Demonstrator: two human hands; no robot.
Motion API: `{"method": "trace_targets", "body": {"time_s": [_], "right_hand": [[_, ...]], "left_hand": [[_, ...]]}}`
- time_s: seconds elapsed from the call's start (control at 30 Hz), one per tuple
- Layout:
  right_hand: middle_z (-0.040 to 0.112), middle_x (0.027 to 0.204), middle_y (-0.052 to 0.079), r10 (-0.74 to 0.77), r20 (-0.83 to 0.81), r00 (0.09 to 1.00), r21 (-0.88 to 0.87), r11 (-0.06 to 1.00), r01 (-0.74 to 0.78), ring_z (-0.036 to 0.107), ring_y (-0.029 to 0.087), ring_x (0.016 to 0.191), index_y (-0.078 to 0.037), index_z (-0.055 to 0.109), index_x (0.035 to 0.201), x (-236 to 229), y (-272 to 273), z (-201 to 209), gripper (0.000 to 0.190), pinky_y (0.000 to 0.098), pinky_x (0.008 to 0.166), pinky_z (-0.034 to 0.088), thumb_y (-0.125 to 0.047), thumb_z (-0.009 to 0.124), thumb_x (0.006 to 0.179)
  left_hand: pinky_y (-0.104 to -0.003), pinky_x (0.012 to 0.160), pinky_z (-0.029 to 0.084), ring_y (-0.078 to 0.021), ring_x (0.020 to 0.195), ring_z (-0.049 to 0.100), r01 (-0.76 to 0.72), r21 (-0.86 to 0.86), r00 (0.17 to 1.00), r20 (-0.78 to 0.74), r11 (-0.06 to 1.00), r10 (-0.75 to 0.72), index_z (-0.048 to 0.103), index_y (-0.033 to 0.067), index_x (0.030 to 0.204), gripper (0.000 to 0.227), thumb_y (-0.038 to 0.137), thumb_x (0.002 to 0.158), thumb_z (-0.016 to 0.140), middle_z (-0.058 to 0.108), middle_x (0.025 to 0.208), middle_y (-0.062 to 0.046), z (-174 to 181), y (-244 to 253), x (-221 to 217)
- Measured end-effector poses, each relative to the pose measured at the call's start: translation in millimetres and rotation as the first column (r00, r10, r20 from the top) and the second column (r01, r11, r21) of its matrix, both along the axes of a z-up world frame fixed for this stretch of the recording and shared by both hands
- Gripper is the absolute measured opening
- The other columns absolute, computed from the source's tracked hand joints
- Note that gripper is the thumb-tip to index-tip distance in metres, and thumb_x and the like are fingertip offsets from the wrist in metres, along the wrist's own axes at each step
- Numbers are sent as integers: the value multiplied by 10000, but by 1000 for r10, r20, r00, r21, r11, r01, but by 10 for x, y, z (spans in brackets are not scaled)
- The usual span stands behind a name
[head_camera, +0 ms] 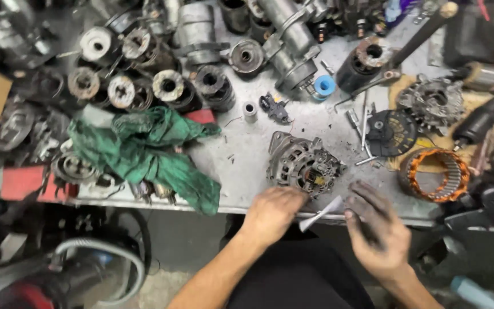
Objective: The person uses a screwdriver to pry apart the housing of a car alternator on a cluttered workbench. They separate the two halves of the casing, revealing the internal components, and then manipulate the separated parts.
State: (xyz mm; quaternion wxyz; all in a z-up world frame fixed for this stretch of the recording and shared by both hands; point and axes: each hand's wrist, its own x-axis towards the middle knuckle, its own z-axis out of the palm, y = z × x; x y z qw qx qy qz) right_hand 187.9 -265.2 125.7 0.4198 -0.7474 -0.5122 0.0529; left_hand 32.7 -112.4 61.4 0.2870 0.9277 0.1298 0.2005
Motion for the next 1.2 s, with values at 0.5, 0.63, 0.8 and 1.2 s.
{"method": "trace_targets", "body": {"time_s": [0.5, 0.63, 0.8, 1.2], "right_hand": [[708, 1300, 22, 513, 187, 838, -195, 855, -480, 613, 223, 1300, -136, 728, 1150, 432, 31, -313, 413, 430, 1098, 439, -77, 696, 742], [629, 1444, -18, 609, 205, 766, -191, 792, -579, 472, 254, 1458, -170, 757, 1055, 493, 33, -244, 381, 530, 1132, 386, -87, 689, 690], [760, 1099, 66, 337, -41, 941, 73, 940, -333, 660, 246, 1174, -62, 763, 870, 518, -97, -48, 149, 406, 1102, 515, -28, 784, 726], [812, 1030, 108, 157, -295, 942, -94, 977, -192, 795, 210, 780, -6, 741, 1127, 252, -26, -30, 341, 284, 679, 628, -103, 763, 801]], "left_hand": [[-351, 763, 553, -264, 939, 719, -306, 112, 944, -95, 945, 317, 648, 73, 1234, 335, 131, 909, 593, 721, 1250, -64, 170, -502, 204], [-365, 812, 563, -294, 1000, 733, -329, 134, 943, -12, 935, 333, 665, 33, 1141, 279, 97, 879, 592, 740, 1226, -97, 76, -537, 142], [-341, 767, 557, -234, 920, 737, -411, 113, 912, 58, 904, 407, 694, 77, 1145, 342, 45, 806, 661, 760, 1065, -34, 41, -565, 160], [-353, 753, 548, -267, 923, 707, -324, 90, 941, -72, 942, 331, 668, 88, 1124, 344, 97, 781, 685, 726, 1040, -59, 113, -434, 306]]}}
